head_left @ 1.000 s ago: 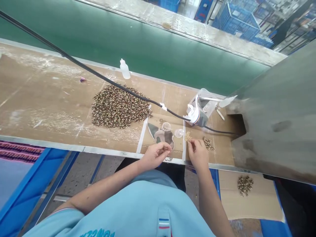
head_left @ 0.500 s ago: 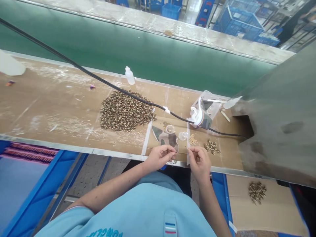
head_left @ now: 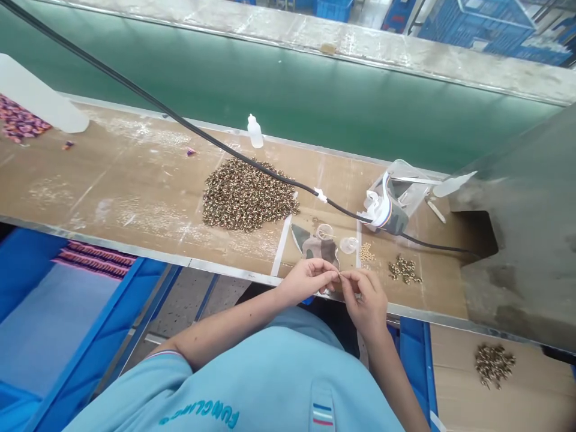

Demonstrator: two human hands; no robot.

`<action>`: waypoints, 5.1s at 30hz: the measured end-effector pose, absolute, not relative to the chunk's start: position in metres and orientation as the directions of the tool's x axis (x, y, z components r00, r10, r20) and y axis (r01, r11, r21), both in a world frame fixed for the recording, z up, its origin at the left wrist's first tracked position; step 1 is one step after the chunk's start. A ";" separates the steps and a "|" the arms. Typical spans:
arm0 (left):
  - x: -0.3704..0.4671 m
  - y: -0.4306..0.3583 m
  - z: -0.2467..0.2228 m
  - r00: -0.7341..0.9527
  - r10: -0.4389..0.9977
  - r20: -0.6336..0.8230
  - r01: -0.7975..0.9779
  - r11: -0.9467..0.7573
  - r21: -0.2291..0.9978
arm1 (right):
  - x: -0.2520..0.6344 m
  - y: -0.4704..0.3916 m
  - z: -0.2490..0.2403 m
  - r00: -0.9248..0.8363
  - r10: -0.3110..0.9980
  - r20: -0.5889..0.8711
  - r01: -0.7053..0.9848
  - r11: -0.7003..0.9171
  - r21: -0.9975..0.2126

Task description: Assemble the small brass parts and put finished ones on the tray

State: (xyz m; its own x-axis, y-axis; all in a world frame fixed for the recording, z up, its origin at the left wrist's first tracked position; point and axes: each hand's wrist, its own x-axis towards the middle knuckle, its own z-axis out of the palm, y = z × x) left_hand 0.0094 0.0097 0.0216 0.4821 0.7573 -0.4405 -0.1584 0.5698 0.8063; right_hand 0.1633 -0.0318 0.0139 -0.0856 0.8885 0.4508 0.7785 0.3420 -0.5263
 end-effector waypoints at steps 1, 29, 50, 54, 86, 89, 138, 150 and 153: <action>0.010 0.009 0.021 0.478 0.759 -0.441 -0.156 0.568 0.808 | 0.163 -0.032 0.014 -0.095 0.889 0.448 0.780 0.346 -0.521; 0.011 -0.003 0.007 0.387 0.887 -0.254 -0.183 0.344 0.921 | 0.157 -0.036 0.009 -0.051 0.926 0.374 0.754 0.282 -0.594; 0.010 0.005 0.013 0.432 0.802 -0.412 -0.130 0.507 0.852 | 0.154 -0.037 0.001 0.025 0.919 0.393 0.723 0.255 -0.642; 0.013 -0.001 0.007 0.372 0.875 -0.312 -0.125 0.380 0.917 | 0.156 -0.036 0.002 -0.005 0.929 0.370 0.736 0.253 -0.628; 0.007 0.002 0.019 0.269 0.908 -0.320 0.286 0.242 0.927 | 0.140 -0.034 -0.008 0.008 0.988 0.155 0.789 0.089 -0.608; 0.007 0.003 0.020 0.260 0.910 -0.323 0.303 0.241 0.922 | 0.141 -0.033 -0.007 0.010 0.992 0.125 0.792 0.068 -0.607; -0.108 0.054 0.002 -0.002 0.971 0.238 0.839 -0.128 0.529 | 0.173 -0.029 -0.033 0.161 0.947 0.279 0.717 0.083 -0.692; -0.114 0.054 0.005 0.021 0.982 0.186 0.839 -0.118 0.531 | 0.172 -0.029 -0.029 0.141 0.944 0.298 0.734 0.102 -0.671; -0.118 0.053 0.007 0.057 0.988 0.146 0.807 -0.132 0.576 | 0.173 -0.030 -0.030 0.148 0.948 0.283 0.722 0.092 -0.686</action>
